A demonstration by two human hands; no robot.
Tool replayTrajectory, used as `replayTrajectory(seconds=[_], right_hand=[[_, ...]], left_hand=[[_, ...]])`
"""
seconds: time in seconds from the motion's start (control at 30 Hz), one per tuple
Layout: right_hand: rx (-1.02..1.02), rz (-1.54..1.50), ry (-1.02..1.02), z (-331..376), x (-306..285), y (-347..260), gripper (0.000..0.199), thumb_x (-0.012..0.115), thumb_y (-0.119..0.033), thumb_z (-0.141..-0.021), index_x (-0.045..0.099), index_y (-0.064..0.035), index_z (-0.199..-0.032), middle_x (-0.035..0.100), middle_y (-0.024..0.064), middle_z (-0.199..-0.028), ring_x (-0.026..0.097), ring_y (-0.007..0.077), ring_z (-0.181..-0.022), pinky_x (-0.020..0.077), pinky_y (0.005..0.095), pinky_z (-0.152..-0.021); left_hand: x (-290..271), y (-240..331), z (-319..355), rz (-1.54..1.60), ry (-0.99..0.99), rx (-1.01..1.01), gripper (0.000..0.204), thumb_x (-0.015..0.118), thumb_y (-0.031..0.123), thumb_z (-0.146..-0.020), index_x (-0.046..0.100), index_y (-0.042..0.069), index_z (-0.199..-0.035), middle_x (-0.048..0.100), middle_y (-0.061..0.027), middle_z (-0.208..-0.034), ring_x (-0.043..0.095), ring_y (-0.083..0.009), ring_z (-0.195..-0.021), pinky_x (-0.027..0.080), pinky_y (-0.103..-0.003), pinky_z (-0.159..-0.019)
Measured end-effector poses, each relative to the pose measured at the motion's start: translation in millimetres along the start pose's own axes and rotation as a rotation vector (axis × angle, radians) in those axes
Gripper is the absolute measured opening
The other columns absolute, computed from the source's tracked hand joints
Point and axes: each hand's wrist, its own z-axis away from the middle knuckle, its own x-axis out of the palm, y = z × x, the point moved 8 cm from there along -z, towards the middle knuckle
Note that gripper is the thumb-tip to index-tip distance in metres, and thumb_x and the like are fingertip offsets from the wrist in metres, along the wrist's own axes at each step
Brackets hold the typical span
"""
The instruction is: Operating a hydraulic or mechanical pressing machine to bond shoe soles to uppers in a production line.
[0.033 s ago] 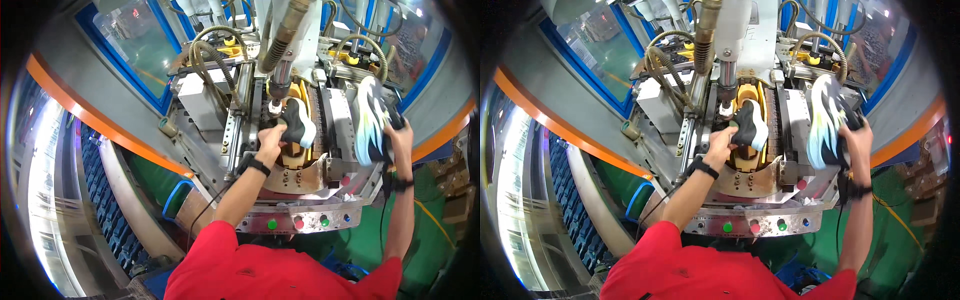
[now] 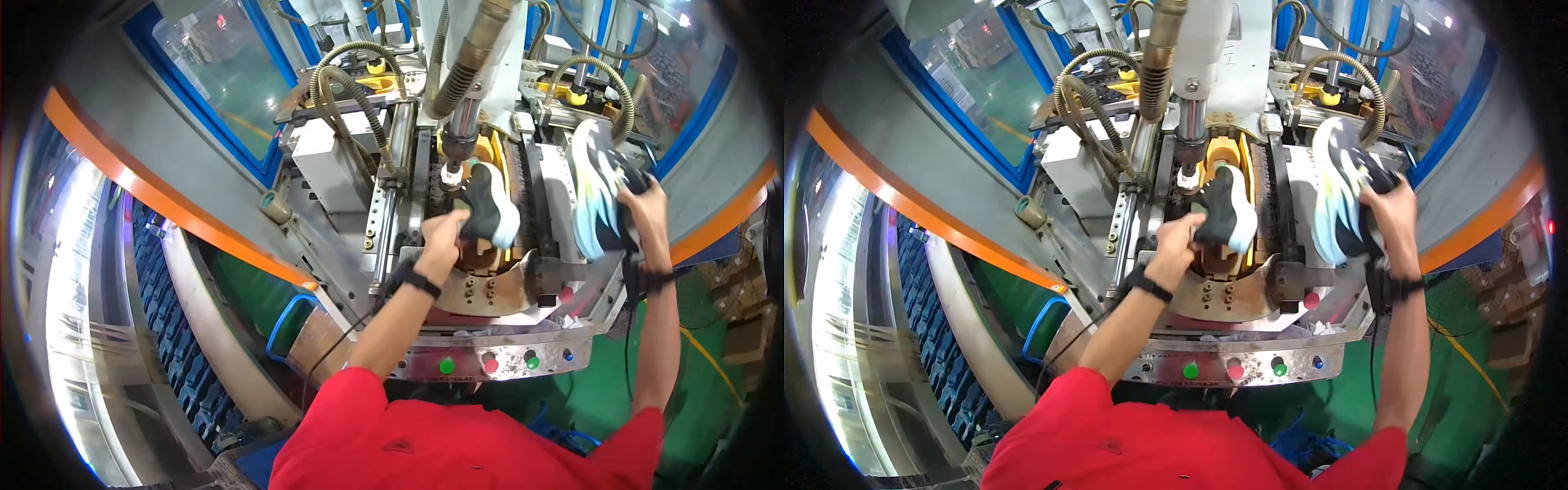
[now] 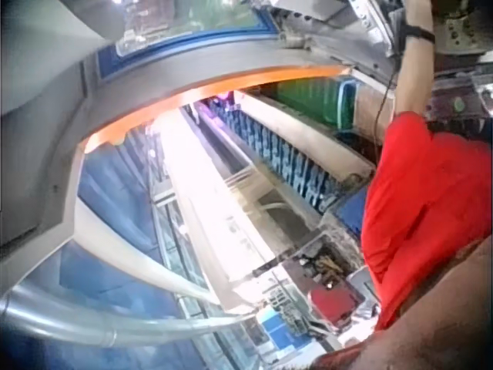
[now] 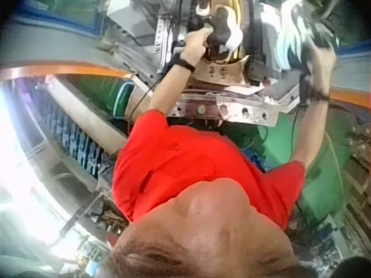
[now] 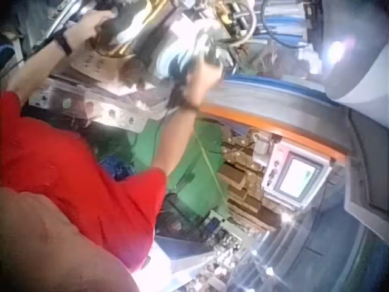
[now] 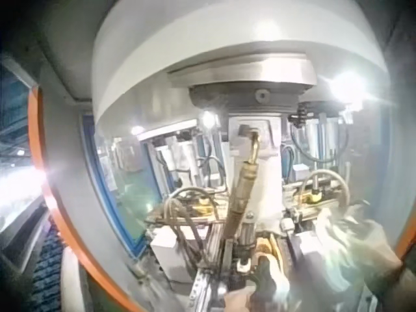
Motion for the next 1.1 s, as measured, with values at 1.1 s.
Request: replayTrajectory(seconds=[1.1], right_hand=[[-0.594, -0.243, -0.731, 384, 252, -30, 0.023, 0.058, -0.009, -0.079, 0.058, -0.0046, -0.102, 0.06, 0.0143, -0.097, 0.062, 0.0319, -0.092, 0.0546, 0.0405, -0.075]], left_hand=[[-263, -17, 404, 0.184, 0.701, 0.399, 0.027, 0.066, 0.012, -0.08, 0.063, -0.004, -0.102, 0.067, -0.0104, -0.096, 0.068, -0.0226, -0.086, 0.056, -0.035, -0.077]])
